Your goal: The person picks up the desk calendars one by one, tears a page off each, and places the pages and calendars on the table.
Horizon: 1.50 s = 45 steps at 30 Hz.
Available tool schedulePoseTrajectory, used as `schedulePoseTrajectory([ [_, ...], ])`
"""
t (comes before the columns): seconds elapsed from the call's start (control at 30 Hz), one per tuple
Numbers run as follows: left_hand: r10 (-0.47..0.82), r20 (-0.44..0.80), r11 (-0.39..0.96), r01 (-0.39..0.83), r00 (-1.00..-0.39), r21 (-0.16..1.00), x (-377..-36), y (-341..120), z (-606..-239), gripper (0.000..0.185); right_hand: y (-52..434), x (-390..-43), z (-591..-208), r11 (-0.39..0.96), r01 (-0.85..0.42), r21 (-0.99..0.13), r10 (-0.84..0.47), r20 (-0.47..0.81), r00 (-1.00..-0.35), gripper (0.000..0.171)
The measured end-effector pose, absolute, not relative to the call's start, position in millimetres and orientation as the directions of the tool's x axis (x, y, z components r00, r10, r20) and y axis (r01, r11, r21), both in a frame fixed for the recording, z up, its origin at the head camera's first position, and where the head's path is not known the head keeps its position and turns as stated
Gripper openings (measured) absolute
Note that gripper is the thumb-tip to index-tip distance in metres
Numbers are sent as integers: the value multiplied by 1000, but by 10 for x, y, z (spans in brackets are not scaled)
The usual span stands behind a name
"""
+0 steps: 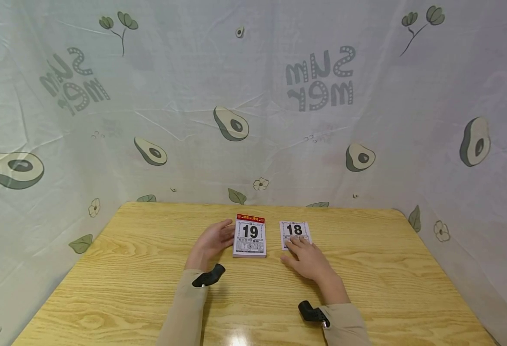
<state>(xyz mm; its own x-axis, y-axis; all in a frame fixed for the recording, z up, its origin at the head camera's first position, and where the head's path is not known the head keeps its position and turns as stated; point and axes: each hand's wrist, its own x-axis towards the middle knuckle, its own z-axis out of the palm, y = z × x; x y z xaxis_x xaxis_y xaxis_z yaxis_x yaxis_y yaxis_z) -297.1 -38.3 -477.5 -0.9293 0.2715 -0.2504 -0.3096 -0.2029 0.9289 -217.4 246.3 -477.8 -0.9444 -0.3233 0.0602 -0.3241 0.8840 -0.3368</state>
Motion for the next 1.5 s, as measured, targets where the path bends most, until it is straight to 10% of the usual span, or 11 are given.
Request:
schedulePoseTrajectory([
  [1.5,256,-194,-186,-245,-947,952,-2956,-333,-4788,56,2460,-2168,-4742,875,-347,-338,-341,80,-937,56],
])
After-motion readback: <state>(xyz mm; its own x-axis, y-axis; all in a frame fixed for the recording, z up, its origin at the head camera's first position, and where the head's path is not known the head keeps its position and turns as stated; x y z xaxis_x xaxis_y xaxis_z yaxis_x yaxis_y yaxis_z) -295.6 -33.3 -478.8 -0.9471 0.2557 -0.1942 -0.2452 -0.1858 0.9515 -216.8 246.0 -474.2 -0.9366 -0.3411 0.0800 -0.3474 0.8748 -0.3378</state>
